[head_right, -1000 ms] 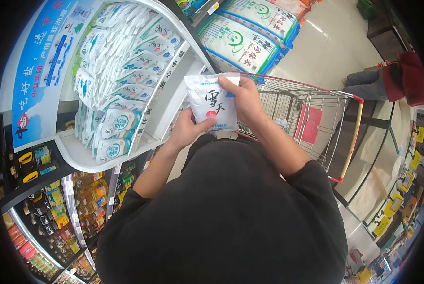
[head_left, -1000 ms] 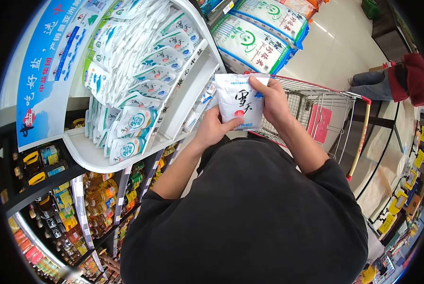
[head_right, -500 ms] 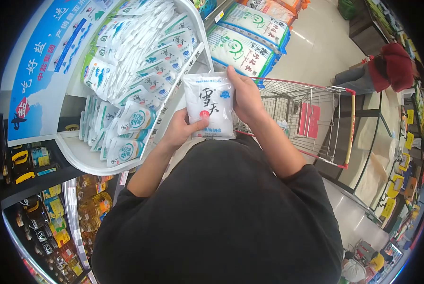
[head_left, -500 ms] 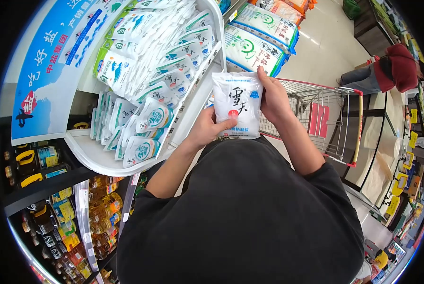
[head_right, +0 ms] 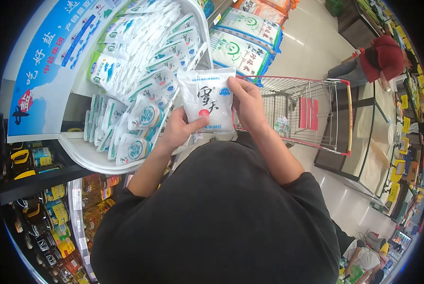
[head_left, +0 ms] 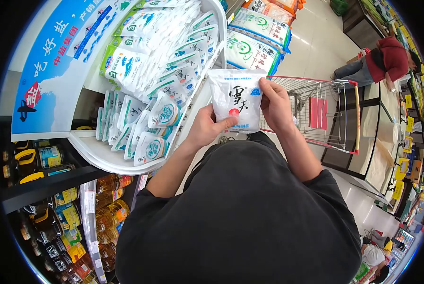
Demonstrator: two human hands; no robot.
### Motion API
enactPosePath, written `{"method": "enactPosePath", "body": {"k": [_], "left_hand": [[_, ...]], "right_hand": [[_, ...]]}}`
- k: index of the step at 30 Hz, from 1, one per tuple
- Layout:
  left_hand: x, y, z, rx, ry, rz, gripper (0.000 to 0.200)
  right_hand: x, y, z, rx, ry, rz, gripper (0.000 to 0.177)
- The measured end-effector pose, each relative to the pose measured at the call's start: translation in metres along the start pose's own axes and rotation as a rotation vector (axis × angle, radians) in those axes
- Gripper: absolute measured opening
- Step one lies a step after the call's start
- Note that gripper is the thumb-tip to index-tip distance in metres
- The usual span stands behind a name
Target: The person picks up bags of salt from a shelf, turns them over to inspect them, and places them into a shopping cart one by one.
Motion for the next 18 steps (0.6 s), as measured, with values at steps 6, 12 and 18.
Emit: {"method": "enactPosePath", "body": {"k": [6, 12, 18], "left_hand": [[0.000, -0.006, 0.000, 0.010, -0.032, -0.003, 0.042], [0.001, -0.003, -0.002, 0.025, -0.042, 0.037, 0.042], [-0.001, 0.005, -0.004, 0.038, 0.001, -0.038, 0.038]], "right_hand": [[0.004, 0.000, -0.007, 0.027, 0.069, -0.032, 0.036], [0.003, 0.001, -0.010, 0.029, 0.076, -0.026, 0.035], [0.006, 0.001, -0.009, 0.068, 0.075, -0.047, 0.034]]}}
Point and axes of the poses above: each hand's wrist, its own z-axis towards the middle knuckle, its own x-axis out of the back of the hand, y = z × x, the point moved 10 cm from there along z, towards the middle knuckle, and after that the axes turned 11 degrees about x, right-handed, at the moved point
